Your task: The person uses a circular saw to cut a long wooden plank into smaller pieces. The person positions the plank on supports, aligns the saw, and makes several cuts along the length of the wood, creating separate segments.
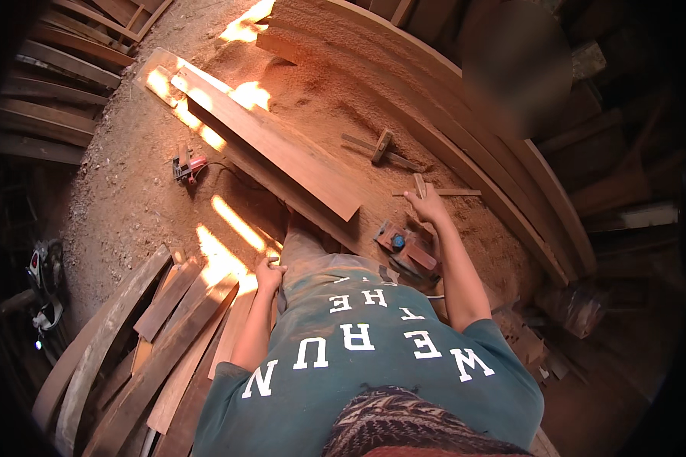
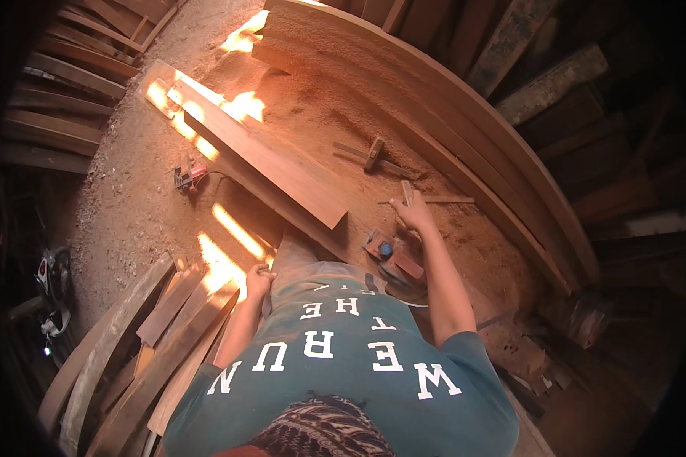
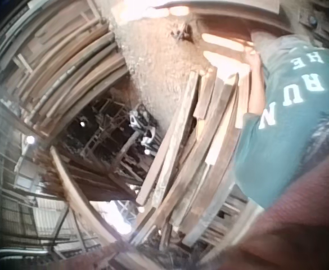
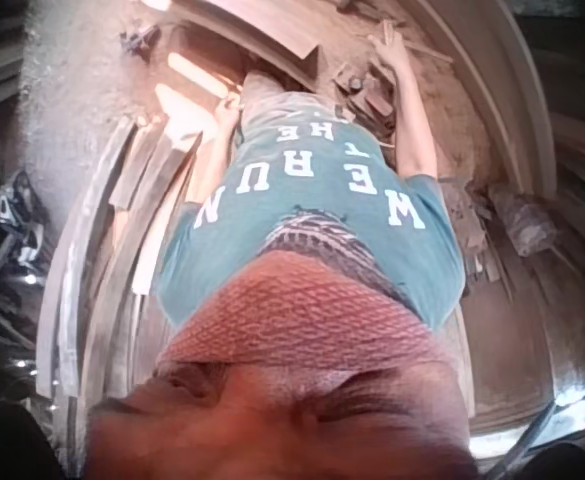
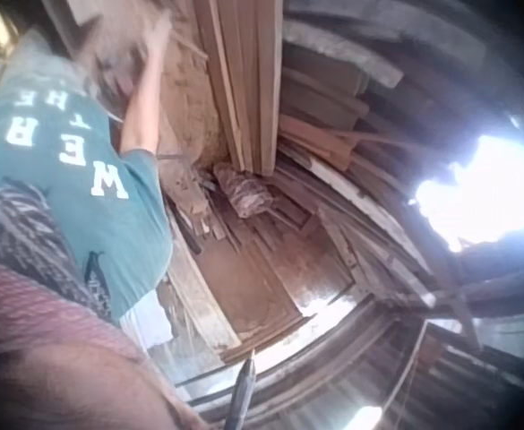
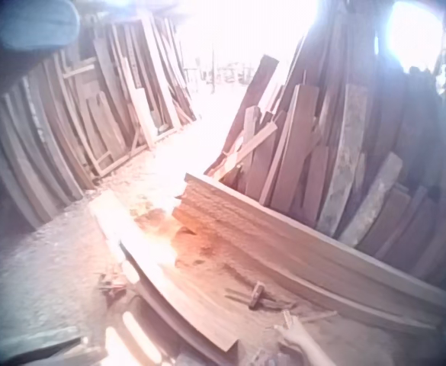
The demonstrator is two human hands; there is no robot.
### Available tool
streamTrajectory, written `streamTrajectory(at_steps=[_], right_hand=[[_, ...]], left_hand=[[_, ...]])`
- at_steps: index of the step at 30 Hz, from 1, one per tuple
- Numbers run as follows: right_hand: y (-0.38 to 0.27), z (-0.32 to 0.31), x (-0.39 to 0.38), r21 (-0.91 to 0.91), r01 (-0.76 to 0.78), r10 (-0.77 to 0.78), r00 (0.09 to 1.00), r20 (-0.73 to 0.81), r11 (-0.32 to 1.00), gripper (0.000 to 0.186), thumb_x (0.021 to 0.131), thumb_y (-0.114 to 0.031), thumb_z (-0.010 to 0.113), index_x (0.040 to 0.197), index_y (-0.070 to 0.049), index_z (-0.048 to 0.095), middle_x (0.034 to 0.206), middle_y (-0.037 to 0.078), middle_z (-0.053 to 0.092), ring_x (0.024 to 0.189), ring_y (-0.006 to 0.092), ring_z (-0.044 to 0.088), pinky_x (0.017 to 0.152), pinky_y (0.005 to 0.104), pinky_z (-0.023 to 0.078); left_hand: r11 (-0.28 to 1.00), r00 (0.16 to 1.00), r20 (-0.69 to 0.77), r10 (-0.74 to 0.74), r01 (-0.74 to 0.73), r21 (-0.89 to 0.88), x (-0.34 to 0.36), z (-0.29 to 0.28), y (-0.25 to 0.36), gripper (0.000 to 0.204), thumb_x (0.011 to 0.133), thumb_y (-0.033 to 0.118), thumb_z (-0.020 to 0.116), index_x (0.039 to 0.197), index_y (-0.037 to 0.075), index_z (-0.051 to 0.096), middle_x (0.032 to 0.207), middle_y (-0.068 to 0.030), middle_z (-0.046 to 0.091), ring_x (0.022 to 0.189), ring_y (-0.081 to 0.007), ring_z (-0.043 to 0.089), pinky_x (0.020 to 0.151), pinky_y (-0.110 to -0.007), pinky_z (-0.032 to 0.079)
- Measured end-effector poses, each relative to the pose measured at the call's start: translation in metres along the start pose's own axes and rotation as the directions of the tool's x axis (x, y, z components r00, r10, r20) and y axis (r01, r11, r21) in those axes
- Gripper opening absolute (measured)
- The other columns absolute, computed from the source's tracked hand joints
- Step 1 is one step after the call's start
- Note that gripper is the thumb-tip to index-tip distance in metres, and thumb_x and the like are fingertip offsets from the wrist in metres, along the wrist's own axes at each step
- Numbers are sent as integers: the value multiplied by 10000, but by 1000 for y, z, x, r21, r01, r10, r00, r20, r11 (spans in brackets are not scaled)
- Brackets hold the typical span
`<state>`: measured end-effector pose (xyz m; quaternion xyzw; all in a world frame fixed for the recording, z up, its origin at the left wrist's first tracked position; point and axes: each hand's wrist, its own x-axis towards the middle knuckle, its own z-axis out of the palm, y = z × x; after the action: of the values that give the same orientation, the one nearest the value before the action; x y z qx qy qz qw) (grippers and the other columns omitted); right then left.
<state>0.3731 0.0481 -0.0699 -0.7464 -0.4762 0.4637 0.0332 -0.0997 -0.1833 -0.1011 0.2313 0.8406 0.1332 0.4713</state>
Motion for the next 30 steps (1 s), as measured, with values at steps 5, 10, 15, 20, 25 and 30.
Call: streamTrajectory(at_steps=[5,10,15,20,25,30], right_hand=[[-29,-4,-32,-207,101,-150,960,-236,973,1003,889,-468,809,1638,-35,302,1449,340,566,1368,496,549,1152,521,459],[-65,35,-58,-181,378,-385,923,-5,908,1015,846,-483,860,1619,-52,362,1524,335,500,1437,499,477,1207,540,406],[-103,88,-72,-289,534,-523,844,123,794,1086,785,-488,896,1603,-7,368,1521,323,507,1435,481,476,1200,543,407],[-121,112,-74,-358,525,-536,841,75,772,1055,748,-432,902,1546,39,398,1469,332,535,1389,481,507,1165,532,433],[-124,122,-59,-367,536,-549,832,79,760,768,718,-319,861,1298,41,509,1247,319,641,1201,477,624,1033,529,516],[-154,126,-99,-200,500,-445,855,265,842,822,686,-376,892,1262,78,520,1174,312,687,1086,441,692,938,512,555]], left_hand=[[964,1000,24,12,-5,-265,-18,7,-5,547,930,41,766,1438,-56,586,978,-143,796,921,-189,759,862,-327,590],[980,994,-23,107,-109,-165,-11,3,-11,516,984,75,685,1464,-66,560,1026,-183,793,974,-220,762,893,-346,592],[970,994,-42,105,-112,-216,-18,3,-14,510,968,96,703,1440,-61,589,1064,-173,787,976,-214,749,910,-333,573],[934,996,-10,91,-89,-345,-22,20,-27,484,932,68,726,1396,-30,631,996,-122,775,917,-172,729,839,-319,579],[925,990,76,117,-81,-370,-18,38,-26,507,973,145,737,1430,-28,604,1099,-154,779,993,-205,749,883,-331,591],[762,959,281,49,145,-631,-33,34,14,721,978,439,782,1512,16,546,1366,-174,707,1242,-266,690,1040,-389,544]])
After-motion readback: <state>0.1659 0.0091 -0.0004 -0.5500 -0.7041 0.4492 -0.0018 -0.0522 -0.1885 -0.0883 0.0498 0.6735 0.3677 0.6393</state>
